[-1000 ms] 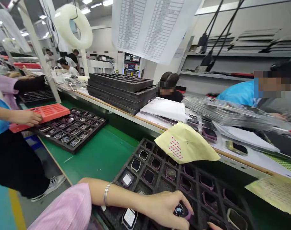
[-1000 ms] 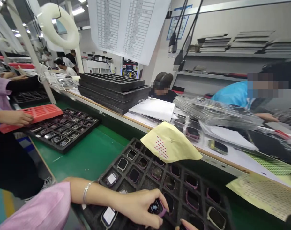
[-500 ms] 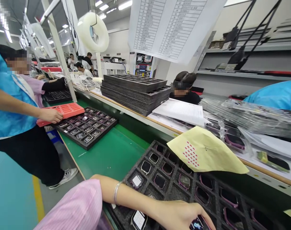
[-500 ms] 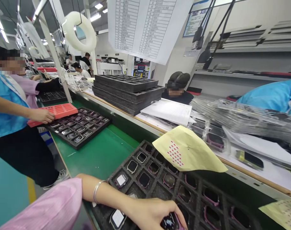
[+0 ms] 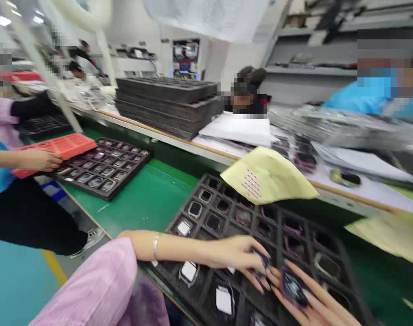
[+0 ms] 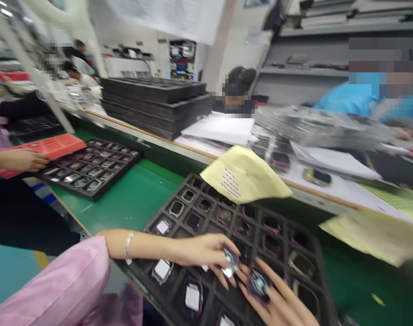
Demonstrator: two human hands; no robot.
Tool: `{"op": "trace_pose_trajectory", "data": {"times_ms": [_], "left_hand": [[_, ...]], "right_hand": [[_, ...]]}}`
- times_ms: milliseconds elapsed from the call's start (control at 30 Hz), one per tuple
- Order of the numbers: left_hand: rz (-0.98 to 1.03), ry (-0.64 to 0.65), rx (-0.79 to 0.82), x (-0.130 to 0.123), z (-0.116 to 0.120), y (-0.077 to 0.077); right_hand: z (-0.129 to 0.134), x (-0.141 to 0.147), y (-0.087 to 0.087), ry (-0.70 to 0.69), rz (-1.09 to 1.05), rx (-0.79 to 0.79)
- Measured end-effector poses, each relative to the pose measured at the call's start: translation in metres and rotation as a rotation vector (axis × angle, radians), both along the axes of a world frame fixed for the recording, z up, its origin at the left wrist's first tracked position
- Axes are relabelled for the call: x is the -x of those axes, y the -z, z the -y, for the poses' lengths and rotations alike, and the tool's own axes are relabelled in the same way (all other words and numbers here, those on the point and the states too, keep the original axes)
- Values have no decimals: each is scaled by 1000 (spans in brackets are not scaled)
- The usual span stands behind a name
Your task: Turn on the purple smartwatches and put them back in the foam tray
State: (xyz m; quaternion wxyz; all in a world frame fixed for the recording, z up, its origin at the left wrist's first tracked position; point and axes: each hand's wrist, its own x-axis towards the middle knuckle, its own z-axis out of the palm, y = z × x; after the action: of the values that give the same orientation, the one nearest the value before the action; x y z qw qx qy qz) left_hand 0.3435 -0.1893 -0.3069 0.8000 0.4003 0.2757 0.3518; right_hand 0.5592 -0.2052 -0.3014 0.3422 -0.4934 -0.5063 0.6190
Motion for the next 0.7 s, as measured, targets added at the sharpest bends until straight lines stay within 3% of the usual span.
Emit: {"op": "trace_pose_trajectory", "data": {"times_ms": [133, 267, 700], "left_hand": [[-83, -65, 46, 10, 18, -19], [-133, -7, -15, 13, 22, -21], [-218, 43, -99, 9, 27, -22]], "right_hand": [[31, 10, -17, 58, -269, 100], [34, 15, -20, 42, -409, 84], [43, 14, -14, 60, -345, 0]]}}
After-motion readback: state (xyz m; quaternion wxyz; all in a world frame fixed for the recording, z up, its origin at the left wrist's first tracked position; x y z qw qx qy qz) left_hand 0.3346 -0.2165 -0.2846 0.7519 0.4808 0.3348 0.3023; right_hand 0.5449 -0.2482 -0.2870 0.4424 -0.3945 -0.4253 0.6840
